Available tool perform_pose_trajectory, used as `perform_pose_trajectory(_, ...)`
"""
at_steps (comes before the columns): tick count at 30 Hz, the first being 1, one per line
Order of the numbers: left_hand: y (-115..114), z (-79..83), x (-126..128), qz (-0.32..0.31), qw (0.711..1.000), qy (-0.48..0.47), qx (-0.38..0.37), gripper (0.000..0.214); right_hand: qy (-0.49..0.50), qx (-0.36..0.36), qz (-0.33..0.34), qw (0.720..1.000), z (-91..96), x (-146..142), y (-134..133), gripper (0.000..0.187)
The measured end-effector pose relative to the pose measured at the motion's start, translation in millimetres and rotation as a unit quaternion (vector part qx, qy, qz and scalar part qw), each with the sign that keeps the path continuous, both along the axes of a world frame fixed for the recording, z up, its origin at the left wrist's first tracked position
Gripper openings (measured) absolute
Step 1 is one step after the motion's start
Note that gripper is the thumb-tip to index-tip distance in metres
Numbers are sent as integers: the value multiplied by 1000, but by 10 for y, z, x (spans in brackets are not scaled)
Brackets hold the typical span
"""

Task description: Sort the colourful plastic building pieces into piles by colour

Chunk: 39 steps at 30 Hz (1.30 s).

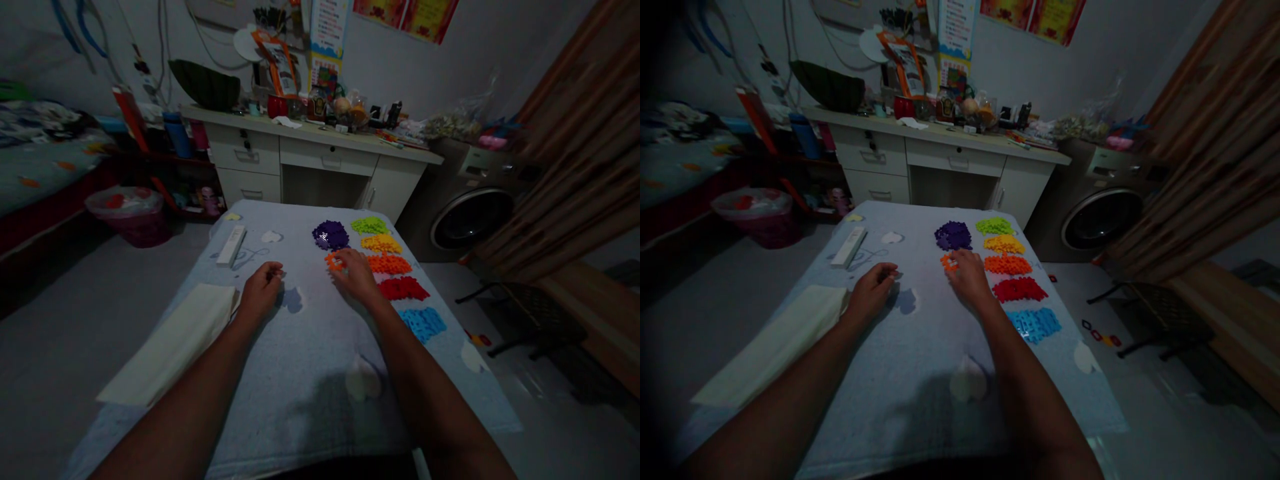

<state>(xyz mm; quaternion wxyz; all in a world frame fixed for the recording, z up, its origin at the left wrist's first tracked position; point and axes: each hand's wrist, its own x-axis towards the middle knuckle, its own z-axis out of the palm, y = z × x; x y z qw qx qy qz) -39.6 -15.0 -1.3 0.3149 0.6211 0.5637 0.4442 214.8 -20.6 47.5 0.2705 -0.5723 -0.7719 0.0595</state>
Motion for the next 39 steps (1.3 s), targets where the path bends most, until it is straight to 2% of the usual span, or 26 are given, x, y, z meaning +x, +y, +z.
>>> perform_pose_trajectory(3, -11, 25, 2, 0, 1000, 16, 2, 24, 2, 25, -70, 997, 138, 561, 113, 34)
perform_pose_trajectory(7, -14, 37, 3, 1, 1000, 28, 3, 23, -19, -23, -184, 983, 239, 1287, 164, 32)
perform_pose_trajectory(9, -10, 33, 3, 0, 1000, 29, 7, 23, -24, -34, -227, 973, 249, 1547, 168, 32)
perform_pose_trajectory(12, -6, 26, 3, -4, 1000, 29, 9, 23, -8, -81, -259, 962, 228, 1761, 176, 31)
perform_pose_trajectory(16, -7, 24, 2, -8, 1000, 23, 6, 23, 14, -145, -264, 954, 161, 1792, 201, 32)
perform_pose_trajectory(28, 2, 1, -12, -12, 999, 29, 10, 24, 25, -156, -278, 948, -35, 1796, 264, 31)
perform_pose_trajectory(35, -18, 29, 3, -12, 1000, 24, 14, 26, 45, -122, -285, 949, 79, 1760, 146, 36)
perform_pose_trajectory(37, -20, 33, 4, -14, 1000, 23, 12, 26, 47, -93, -280, 954, 148, 1674, 95, 34)
perform_pose_trajectory(39, -17, 34, 3, -13, 1000, 22, 9, 26, 46, -54, -246, 967, 206, 1494, 40, 32)
